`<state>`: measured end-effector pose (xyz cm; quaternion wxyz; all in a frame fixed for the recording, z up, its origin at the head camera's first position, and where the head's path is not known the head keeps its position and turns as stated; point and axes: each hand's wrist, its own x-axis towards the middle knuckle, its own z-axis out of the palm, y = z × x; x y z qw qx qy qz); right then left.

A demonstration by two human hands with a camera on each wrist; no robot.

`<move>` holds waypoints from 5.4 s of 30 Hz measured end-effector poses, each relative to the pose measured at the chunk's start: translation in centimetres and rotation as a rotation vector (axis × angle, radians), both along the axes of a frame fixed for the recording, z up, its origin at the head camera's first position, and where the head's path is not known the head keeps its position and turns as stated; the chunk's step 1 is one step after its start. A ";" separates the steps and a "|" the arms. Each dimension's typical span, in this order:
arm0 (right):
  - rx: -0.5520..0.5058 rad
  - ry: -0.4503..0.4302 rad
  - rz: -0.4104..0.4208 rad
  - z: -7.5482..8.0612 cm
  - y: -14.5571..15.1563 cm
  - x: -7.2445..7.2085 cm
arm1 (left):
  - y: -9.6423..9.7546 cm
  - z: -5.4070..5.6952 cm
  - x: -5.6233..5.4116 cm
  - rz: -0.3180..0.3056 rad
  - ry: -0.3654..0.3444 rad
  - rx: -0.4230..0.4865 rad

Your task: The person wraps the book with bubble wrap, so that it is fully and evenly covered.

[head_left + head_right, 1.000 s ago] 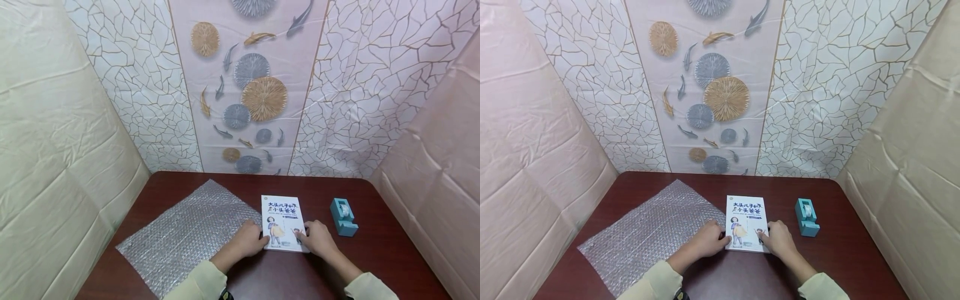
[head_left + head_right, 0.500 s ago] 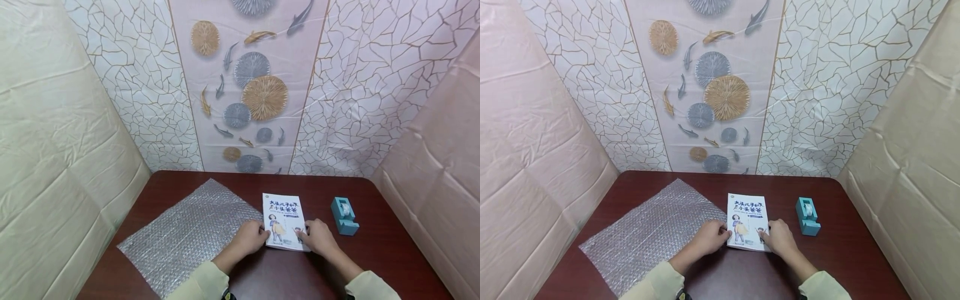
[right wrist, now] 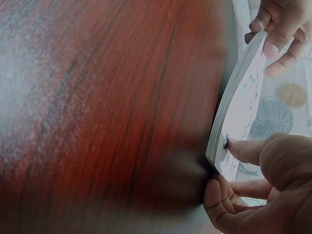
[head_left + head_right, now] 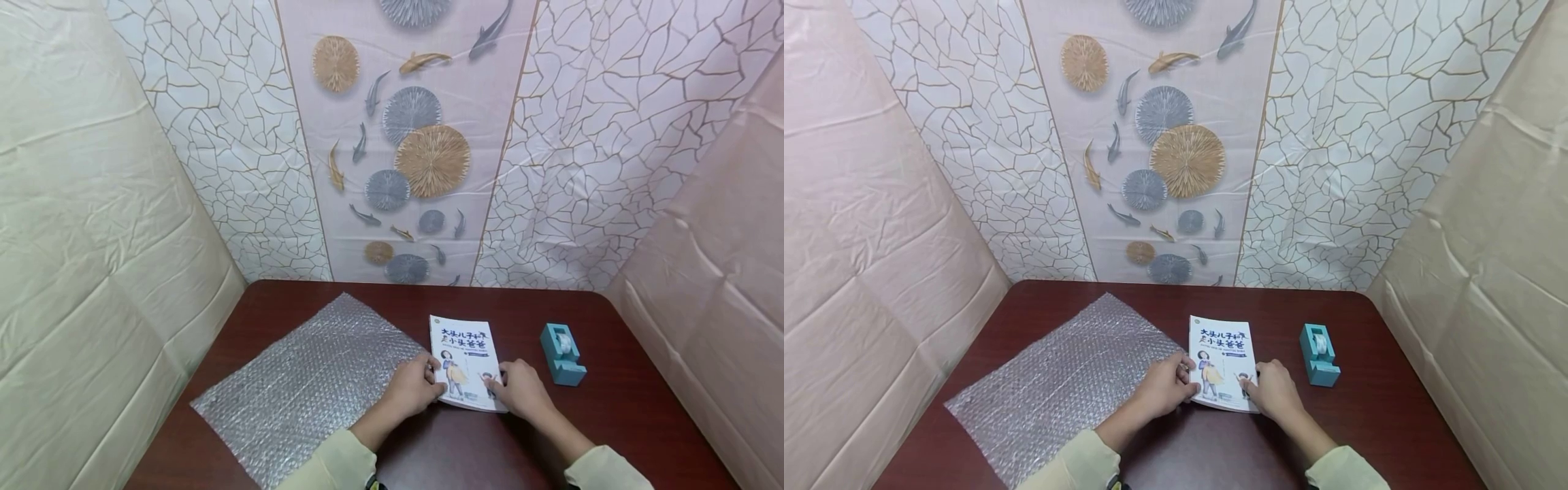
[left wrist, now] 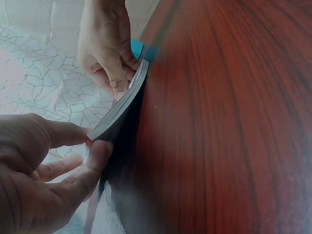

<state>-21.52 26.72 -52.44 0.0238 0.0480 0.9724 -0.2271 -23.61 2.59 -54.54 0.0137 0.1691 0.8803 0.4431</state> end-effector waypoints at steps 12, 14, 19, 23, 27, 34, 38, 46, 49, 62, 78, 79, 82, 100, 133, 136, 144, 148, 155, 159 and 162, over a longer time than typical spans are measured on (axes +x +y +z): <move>-0.029 0.045 0.037 -0.1 0.4 0.0 | -0.2 1.8 0.9 -0.029 -0.329 0.427; -0.029 0.048 0.030 0.0 0.5 -0.1 | -0.1 1.9 0.9 -0.028 -0.370 0.480; -0.053 0.056 -0.009 0.1 0.6 -0.2 | -0.1 2.2 0.9 -0.024 -0.431 0.581; -0.074 0.051 -0.038 -0.1 0.6 -0.3 | -0.1 2.1 0.8 -0.016 -0.433 0.596; -0.102 0.069 -0.037 -0.2 0.8 -0.3 | -0.2 2.0 0.9 -0.017 -0.431 0.600; -0.195 0.067 -0.031 -0.6 1.4 -0.7 | -0.3 1.8 0.8 -0.031 -0.447 0.635; -0.228 0.029 -0.036 -0.6 1.6 -1.1 | -0.3 1.8 0.7 -0.029 -0.471 0.672; -0.291 -0.029 -0.013 -0.4 1.9 -1.3 | -0.6 1.6 0.5 -0.063 -0.479 0.611; -0.316 -0.043 0.002 -0.4 1.9 -1.1 | -0.6 1.5 0.5 -0.081 -0.477 0.596; -0.315 -0.020 0.021 -0.2 1.8 -0.8 | -0.9 1.3 0.0 -0.099 -0.406 0.560; -0.329 -0.003 0.011 -0.2 1.2 -0.5 | -1.2 1.2 0.5 -0.092 -0.394 0.554; -0.330 -0.003 0.013 -0.1 1.2 -0.5 | -1.2 1.3 0.5 -0.092 -0.393 0.553; -0.338 0.001 0.015 0.1 1.1 -0.5 | -1.3 1.5 0.5 -0.095 -0.393 0.555; -0.328 0.001 0.019 0.2 0.4 -0.8 | -2.4 1.6 0.8 -0.081 -0.366 0.509; -0.557 0.040 0.066 0.9 -1.5 0.4 | -6.3 1.6 0.7 -0.063 -0.337 0.533; -0.576 0.046 0.078 0.8 -1.9 0.4 | -6.7 1.6 0.6 -0.061 -0.336 0.542; -0.616 0.059 0.131 0.8 -3.0 0.7 | -8.2 1.8 0.8 -0.037 -0.331 0.522; -0.623 0.053 0.148 0.8 -3.5 0.7 | -9.0 1.8 0.8 -0.025 -0.327 0.513; -0.641 0.055 0.181 0.9 -4.5 0.8 | -10.4 1.9 0.9 -0.021 -0.275 0.480; -0.636 0.060 0.193 0.7 -4.8 0.8 | -11.0 2.1 0.9 -0.007 -0.261 0.448; -0.627 0.068 0.207 0.5 -4.9 0.6 | -11.2 2.2 0.8 0.002 -0.260 0.438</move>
